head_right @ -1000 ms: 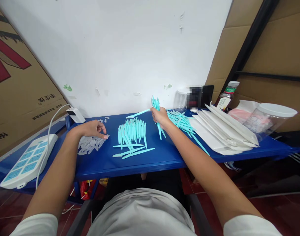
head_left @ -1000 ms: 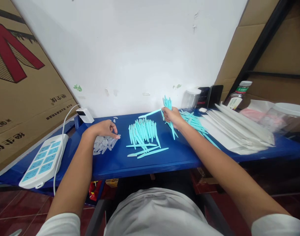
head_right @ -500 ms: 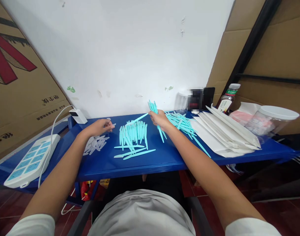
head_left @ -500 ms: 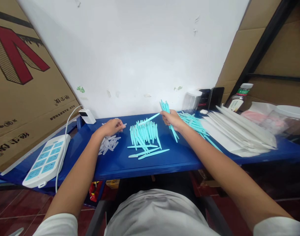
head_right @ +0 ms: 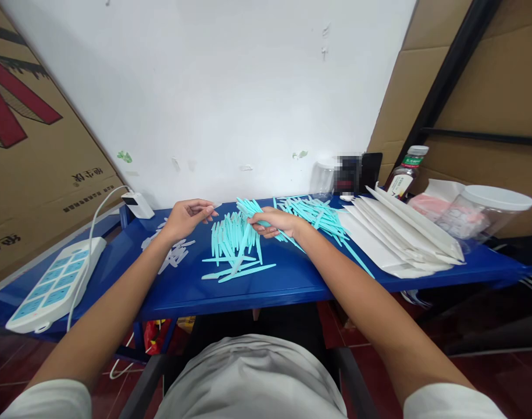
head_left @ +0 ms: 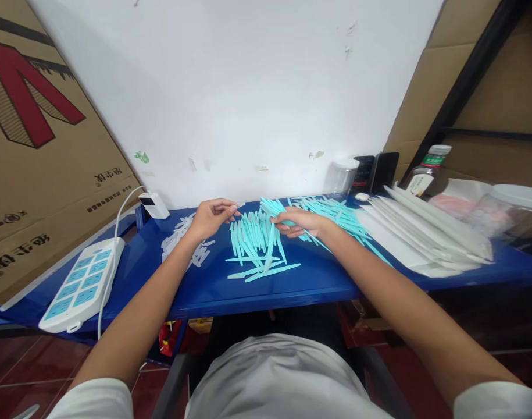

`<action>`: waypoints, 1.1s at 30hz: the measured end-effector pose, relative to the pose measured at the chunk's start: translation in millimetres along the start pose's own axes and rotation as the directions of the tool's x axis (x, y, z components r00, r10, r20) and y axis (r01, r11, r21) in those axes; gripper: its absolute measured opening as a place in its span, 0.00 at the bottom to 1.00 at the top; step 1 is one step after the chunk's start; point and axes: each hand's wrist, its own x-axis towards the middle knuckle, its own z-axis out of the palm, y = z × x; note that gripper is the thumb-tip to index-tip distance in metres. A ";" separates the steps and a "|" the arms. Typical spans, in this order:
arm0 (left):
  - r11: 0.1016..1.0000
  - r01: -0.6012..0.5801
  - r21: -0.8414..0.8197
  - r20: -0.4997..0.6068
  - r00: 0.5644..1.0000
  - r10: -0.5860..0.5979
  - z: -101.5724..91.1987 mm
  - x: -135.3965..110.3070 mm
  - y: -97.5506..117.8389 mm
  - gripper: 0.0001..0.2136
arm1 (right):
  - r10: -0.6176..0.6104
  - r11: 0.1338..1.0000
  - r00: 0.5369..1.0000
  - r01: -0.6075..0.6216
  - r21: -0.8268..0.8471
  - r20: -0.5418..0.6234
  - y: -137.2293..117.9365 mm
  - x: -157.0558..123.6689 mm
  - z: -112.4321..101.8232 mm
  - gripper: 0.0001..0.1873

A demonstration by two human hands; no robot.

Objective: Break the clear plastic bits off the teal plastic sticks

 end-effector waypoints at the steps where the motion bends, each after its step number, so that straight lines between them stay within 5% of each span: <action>1: 1.000 -0.009 -0.007 -0.006 1.000 0.009 2.6 -0.8 1.8 0.24 | 0.010 1.000 0.999 -0.011 0.011 0.031 0.0 0.0 -0.1 0.21; 13: 0.998 -0.059 -0.019 -0.010 0.998 0.059 14.5 -3.6 8.3 0.23 | 0.075 0.997 0.967 -0.069 -0.036 0.242 9.3 5.5 4.9 0.20; 33: 0.996 -0.080 -0.038 0.002 0.997 0.080 13.9 -2.8 4.2 0.18 | 0.096 0.995 0.963 -0.083 -0.061 0.251 13.6 8.0 0.8 0.21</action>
